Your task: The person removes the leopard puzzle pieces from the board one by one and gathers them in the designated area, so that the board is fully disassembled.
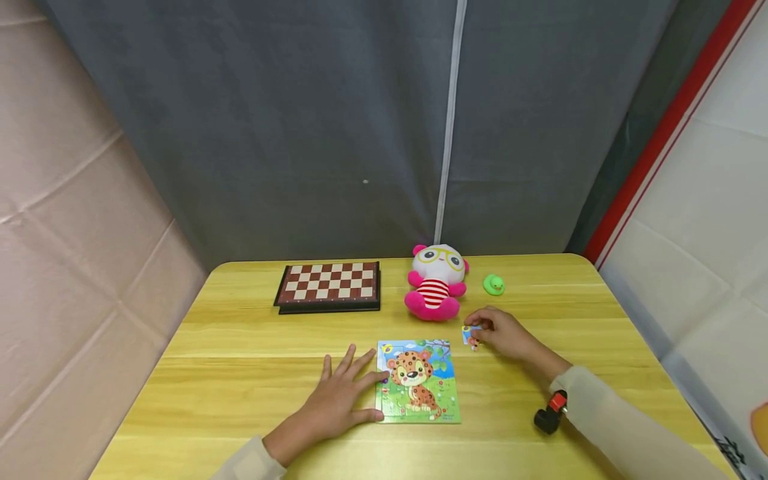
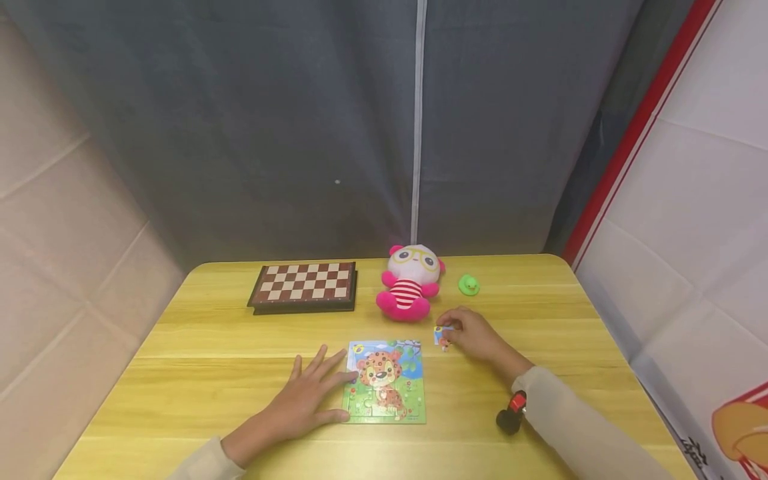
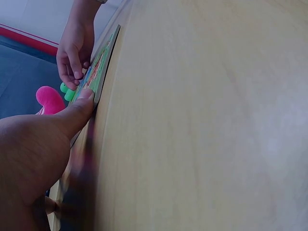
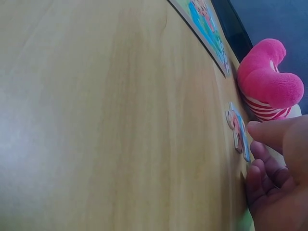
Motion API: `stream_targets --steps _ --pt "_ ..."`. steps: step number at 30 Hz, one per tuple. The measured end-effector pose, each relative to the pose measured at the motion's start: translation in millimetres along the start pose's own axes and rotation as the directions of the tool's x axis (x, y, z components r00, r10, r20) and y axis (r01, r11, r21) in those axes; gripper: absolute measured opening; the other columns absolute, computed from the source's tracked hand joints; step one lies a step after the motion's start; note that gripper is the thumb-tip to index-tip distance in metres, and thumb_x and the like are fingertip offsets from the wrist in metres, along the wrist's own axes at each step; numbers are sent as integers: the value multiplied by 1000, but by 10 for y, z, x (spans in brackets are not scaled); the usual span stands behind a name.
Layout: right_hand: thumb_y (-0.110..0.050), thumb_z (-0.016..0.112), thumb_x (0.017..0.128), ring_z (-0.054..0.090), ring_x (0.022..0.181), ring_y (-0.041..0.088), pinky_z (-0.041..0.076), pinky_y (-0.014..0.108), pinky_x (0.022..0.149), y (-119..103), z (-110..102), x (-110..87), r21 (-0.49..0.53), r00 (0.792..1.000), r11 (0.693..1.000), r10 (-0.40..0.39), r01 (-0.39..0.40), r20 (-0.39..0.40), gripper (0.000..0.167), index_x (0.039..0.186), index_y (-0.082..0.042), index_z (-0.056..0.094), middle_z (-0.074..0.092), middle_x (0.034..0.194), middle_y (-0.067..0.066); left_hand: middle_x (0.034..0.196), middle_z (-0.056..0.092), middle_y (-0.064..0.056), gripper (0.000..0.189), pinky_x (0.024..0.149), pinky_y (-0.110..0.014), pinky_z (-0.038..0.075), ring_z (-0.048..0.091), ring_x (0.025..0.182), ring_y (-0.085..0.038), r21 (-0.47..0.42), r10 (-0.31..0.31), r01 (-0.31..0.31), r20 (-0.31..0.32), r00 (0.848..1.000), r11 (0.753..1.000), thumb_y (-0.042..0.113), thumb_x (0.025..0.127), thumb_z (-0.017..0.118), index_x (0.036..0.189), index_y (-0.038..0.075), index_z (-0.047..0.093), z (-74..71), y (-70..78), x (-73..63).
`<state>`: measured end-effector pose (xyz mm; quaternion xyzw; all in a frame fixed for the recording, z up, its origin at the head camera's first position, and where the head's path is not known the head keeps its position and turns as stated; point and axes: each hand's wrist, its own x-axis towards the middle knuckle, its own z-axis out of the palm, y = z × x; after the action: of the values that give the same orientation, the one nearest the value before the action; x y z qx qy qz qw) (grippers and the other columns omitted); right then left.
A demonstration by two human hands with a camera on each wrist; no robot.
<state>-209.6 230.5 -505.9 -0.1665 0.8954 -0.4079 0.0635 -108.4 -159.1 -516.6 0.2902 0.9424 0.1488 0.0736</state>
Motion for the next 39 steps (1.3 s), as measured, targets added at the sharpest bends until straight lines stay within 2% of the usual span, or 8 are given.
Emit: stream_targets --steps 7,17,21,25,31,39 --pt "-3 68 96 58 96 18 51 27 83 -23 -10 -31 20 1000 1000 19 -19 9 19 115 -3 73 67 108 8 172 19 -4 72 112 -83 5 9 156 -46 5 2 -2 1 1000 1000 76 90 53 153 43 46 -1 -2 2" --pt "-9 72 97 58 95 19 51 25 80 -68 3 -101 75 998 996 53 -56 36 18 115 -6 72 66 108 7 172 20 -5 71 111 -83 5 9 156 -47 -4 2 -2 3 1000 1000 73 90 56 153 42 47 -13 17 -7" --pt "-7 71 97 61 98 21 54 26 82 -121 10 -120 95 999 995 13 -18 47 22 118 -2 71 66 113 10 172 20 -5 71 111 -84 6 9 156 -47 -2 1 -1 2 1000 1000 73 90 56 153 41 47 -17 18 -6" --pt "-7 70 97 60 99 20 53 26 84 -185 23 -132 80 997 997 -11 6 70 23 120 -3 71 67 116 9 172 20 -4 72 111 -84 6 9 156 -47 1 -2 2 2 1000 1000 74 90 56 153 42 47 -19 18 -4" --pt "-10 71 97 57 95 20 51 26 82 -287 88 -146 83 993 995 -60 52 98 23 120 -4 71 65 112 8 172 20 -4 72 111 -83 6 9 156 -47 -1 -4 4 3 1000 1000 74 90 56 153 42 47 -20 18 -3" --pt "-11 74 95 56 93 23 48 25 77 -419 225 -108 115 991 992 -65 51 121 23 118 -6 72 65 106 8 172 20 -5 72 111 -83 6 10 156 -47 -4 -3 3 3 1000 1000 73 90 56 153 41 47 -29 25 -6"
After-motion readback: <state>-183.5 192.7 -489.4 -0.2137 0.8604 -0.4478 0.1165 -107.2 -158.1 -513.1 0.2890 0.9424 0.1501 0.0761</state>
